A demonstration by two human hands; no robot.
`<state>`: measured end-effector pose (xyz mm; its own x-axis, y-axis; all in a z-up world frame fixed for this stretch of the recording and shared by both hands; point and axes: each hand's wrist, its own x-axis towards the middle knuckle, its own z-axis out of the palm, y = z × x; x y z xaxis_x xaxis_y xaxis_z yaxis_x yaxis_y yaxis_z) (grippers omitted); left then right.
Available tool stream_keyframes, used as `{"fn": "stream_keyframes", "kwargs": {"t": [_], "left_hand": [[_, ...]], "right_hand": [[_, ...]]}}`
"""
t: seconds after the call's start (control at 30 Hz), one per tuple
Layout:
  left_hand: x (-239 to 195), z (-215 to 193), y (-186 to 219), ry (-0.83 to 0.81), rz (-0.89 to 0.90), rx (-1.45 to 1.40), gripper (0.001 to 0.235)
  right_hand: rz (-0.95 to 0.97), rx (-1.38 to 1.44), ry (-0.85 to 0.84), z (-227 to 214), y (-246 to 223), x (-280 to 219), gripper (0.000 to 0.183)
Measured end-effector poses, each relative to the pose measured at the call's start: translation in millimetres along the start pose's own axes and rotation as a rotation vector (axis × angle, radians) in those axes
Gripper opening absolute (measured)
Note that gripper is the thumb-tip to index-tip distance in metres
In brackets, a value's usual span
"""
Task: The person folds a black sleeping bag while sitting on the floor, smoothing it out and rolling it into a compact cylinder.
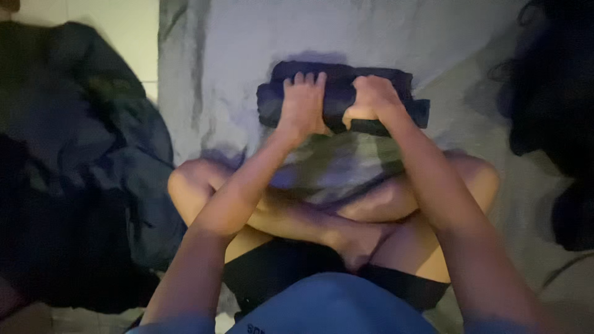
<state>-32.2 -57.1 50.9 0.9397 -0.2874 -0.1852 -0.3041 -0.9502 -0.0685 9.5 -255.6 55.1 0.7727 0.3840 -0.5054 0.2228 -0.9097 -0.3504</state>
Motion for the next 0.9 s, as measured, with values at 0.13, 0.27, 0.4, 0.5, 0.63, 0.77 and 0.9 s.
{"fn": "stream_keyframes", "kwargs": {"t": [0.13,0.27,0.4,0.5,0.63,0.77,0.9], "left_hand": [[35.1,17.0,-24.3,-0.153,0.080,-0.122,0.124],[64.8,-22.3,-29.7,-0.436,0.042,-0.164,0.134],[68.1,-15.6,-30.0,-0.435,0.027,-0.233,0.130],[65.3,-0.1,-32.1,-0.244,0.150,-0.048,0.128],[72.0,10.5,-39.8,-0.197,0.202,-0.068,0.155],[102.5,1.0,-36.3,-0.406,0.123,-0.139,0.132],[105.1,-16.2,-32.9,-0.429,0.072,-0.206,0.140]], "right_hand": [[0.067,0.120,-0.233,-20.3,-0.7,22.1,0.109],[0.142,0.160,-0.356,-40.3,-9.4,41.3,0.104],[0.187,0.146,-0.380,-48.1,-12.9,36.2,0.090],[0.174,0.118,-0.357,-42.2,-7.3,43.3,0.102],[0.214,0.132,-0.366,-50.2,-19.6,30.3,0.105],[0.311,0.184,-0.366,-74.1,-26.4,17.5,0.102],[0.119,0.010,-0.106,-34.4,20.2,48.3,0.108]]}}
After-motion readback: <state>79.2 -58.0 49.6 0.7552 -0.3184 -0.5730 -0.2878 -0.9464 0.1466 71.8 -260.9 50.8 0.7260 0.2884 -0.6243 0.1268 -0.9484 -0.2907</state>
